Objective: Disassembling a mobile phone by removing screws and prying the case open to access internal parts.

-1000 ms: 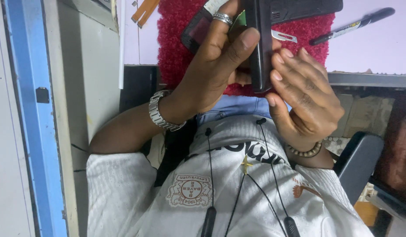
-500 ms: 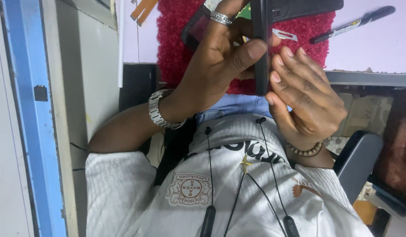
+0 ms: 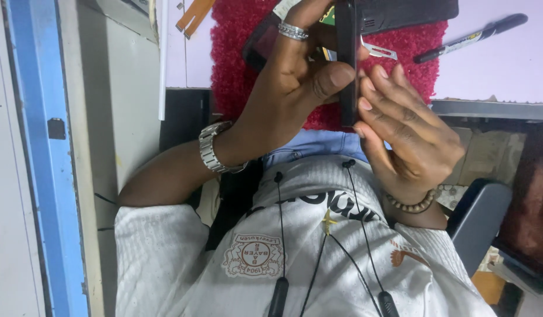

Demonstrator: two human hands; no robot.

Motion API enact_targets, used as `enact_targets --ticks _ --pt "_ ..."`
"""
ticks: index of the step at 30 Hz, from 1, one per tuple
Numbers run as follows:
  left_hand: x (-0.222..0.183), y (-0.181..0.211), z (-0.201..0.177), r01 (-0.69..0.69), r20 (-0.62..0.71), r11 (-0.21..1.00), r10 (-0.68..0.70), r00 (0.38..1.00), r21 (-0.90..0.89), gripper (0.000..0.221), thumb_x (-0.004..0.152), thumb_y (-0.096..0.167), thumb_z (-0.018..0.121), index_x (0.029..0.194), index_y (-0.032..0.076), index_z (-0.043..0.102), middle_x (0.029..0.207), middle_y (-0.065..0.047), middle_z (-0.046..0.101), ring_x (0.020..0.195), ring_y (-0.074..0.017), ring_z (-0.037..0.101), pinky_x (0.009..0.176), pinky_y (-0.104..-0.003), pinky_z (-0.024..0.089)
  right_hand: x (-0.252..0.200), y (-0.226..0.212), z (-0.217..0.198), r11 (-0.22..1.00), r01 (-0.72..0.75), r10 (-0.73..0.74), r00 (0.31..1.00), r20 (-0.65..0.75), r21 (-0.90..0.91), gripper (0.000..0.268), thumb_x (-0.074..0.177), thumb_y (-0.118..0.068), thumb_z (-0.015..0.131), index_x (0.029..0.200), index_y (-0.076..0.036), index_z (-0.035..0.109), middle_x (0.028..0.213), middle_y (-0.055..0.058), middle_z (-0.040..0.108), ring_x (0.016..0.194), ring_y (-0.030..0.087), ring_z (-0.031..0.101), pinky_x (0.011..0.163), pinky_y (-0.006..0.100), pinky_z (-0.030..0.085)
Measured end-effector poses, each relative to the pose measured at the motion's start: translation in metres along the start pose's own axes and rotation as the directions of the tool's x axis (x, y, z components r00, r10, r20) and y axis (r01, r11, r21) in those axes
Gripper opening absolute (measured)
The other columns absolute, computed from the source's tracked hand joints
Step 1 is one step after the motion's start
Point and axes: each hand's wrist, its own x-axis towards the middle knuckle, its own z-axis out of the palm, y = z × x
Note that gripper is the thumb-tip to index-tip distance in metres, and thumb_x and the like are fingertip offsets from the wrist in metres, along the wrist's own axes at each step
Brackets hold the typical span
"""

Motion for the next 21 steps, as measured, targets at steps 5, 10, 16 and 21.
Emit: enact_targets --ticks 5,10,16,21 --pt "-0.005 0.015 0.013 -0.048 -0.017 0.994 0.049 0.999 0.093 0.078 0.115 0.029 0.075 0.177 0.014 0.03 0.191 -0.004 0.032 0.173 -0.0148 0.046 0.147 -0.034 0.051 -0.012 0.001 0.014 0.983 -0.031 0.01 0.994 -0.113 -0.182 0.037 0.118 0.0 0.064 0.152 0.009 0.051 0.143 0.033 0.068 0.128 0.045 0.078 0.106 0.044 0.071" --pt "-0.009 0.011 0.009 -0.108 0.036 0.974 0.103 0.994 0.199 0.068 0.126 0.02 0.066 0.18 0.018 0.025 0.195 -0.004 0.024 0.188 -0.0202 0.032 0.157 -0.038 0.046 -0.031 0.015 0.016 0.976 -0.08 0.032 0.972 -0.232 -0.201 0.057 0.088 0.025 0.051 0.141 0.008 0.066 0.124 0.039 0.075 0.077 0.033 0.07 0.072 0.038 0.057" --pt "0.003 0.025 0.017 0.135 -0.041 0.975 -0.145 0.989 -0.178 0.071 0.111 0.036 0.059 0.173 0.021 0.026 0.164 -0.023 0.062 0.134 -0.0333 0.077 0.121 -0.048 0.071 -0.044 0.052 0.021 0.997 -0.071 0.046 0.79 -0.612 -0.017 0.029 0.104 -0.007 0.057 0.114 0.013 0.076 0.082 0.02 0.057 0.071 0.029 0.05 0.068 0.042 0.041" --pt "0.006 0.026 0.019 0.136 -0.057 0.94 -0.162 0.985 -0.312 0.076 0.105 0.038 0.062 0.168 0.012 0.029 0.163 -0.031 0.059 0.141 -0.0435 0.073 0.126 -0.057 0.065 -0.046 0.058 0.022 1.0 -0.002 0.003 0.749 -0.663 0.001 0.05 0.111 -0.036 0.065 0.113 0.014 0.075 0.06 0.008 0.034 0.057 0.02 0.026 0.061 0.042 0.018"
